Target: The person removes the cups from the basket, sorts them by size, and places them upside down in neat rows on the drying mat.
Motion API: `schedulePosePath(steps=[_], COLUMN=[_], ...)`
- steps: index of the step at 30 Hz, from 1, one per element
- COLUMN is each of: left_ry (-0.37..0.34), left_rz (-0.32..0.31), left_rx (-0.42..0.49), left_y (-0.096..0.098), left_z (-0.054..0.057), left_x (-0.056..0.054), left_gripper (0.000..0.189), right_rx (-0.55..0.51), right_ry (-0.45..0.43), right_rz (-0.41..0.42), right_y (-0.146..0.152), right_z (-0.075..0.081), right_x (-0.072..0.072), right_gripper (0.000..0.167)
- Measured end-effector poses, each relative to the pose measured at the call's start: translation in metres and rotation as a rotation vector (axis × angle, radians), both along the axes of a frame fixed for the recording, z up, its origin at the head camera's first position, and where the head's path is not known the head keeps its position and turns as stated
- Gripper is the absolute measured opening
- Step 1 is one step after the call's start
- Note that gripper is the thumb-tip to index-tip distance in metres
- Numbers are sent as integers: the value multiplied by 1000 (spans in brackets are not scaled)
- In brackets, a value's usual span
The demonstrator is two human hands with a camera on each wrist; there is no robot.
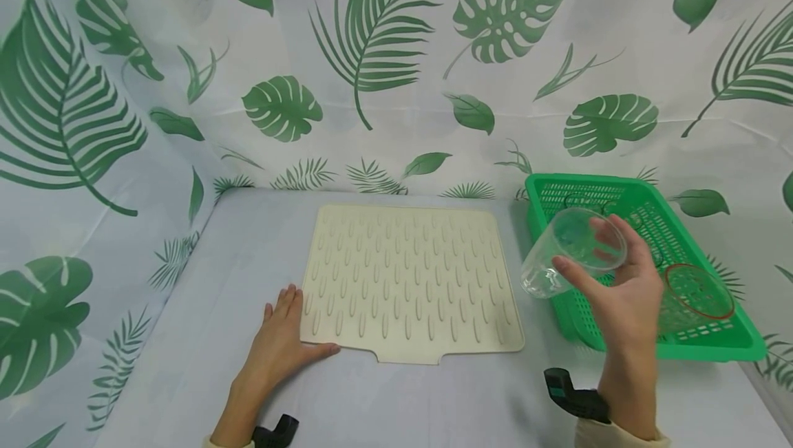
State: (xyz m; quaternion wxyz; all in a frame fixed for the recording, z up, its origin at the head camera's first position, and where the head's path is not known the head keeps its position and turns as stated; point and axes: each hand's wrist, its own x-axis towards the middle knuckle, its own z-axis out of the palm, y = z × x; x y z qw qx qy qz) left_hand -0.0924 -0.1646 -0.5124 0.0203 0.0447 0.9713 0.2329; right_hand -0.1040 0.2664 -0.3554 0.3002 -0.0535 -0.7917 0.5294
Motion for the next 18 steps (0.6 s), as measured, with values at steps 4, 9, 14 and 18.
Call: schedulePosePath(steps=[4,9,14,18], left_ry=[-9,5,8,3], left_rz=[0,3,-1,-4], left_rx=[1,11,10,8], left_y=[0,-2,-2,-2], left_z=[0,-2,-4,-3], left_x=[0,0,0,-1], left_gripper=[128,128,128,127], right_rx=[3,43,84,51], right_ry=[-37,-94,-65,-30], right_rz=[24,53,119,194], right_y=[-4,-11,-19,-26], right_z=[0,-2,-6,-8], right_x=[0,-1,-4,-6], right_gripper=[85,87,89,88])
